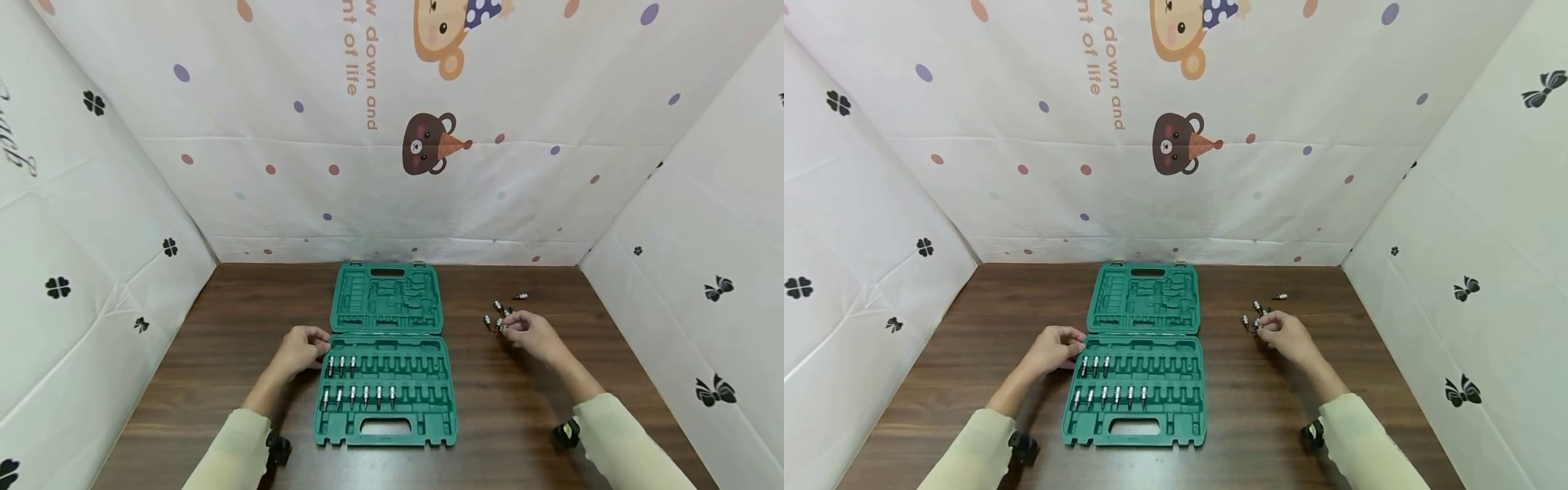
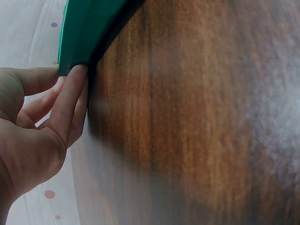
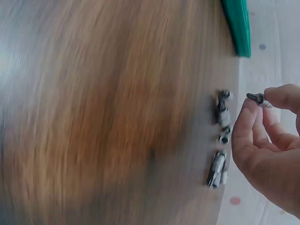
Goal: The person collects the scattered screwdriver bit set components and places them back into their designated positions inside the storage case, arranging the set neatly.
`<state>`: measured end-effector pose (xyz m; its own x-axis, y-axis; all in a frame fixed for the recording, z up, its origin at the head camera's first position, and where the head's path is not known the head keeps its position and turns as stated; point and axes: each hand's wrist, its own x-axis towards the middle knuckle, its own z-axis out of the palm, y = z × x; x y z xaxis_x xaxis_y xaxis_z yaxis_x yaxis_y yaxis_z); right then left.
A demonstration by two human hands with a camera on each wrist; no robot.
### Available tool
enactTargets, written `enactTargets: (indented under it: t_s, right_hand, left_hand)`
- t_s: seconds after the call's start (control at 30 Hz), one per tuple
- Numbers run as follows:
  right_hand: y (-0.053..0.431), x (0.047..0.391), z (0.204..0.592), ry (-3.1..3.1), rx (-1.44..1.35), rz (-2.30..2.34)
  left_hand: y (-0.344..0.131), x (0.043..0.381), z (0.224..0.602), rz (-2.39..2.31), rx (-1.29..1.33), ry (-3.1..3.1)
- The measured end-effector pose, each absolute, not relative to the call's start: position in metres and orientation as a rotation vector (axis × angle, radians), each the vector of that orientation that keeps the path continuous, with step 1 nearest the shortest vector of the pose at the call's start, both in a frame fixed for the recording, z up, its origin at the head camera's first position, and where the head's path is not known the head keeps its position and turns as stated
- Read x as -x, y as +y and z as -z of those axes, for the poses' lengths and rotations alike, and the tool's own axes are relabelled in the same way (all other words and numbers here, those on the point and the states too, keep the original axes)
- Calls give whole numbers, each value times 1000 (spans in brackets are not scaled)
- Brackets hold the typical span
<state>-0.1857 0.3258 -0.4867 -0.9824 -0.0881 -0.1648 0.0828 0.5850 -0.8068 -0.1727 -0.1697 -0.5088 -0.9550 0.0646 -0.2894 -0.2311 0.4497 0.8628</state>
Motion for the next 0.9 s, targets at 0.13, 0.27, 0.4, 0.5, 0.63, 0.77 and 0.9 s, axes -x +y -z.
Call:
enactTargets:
  t_s: [0.13,0.27,0.4,0.5,0.63,0.77,0.9]
  right_hand:
    - [316,184,483,2517,52,1454]
    - [307,184,480,2430,69,1512]
    - [299,185,478,2320,83,1591]
    - [293,186,477,2213,105,1673]
    - [280,186,475,2082,146,1750]
    - [262,186,471,2016,180,1767]
    - [243,185,470,1993,230,1749]
  left_hand:
    - [-168,172,509,-1514,145,2422]
    - [-167,173,509,-1510,137,2430]
    - [-168,175,509,-1516,130,2429]
    - [-168,176,509,-1520,131,2422]
    - [-169,176,508,-1521,134,2413]
    - [-169,174,507,-1519,135,2412]
    - [-169,172,506,-1511,128,2417]
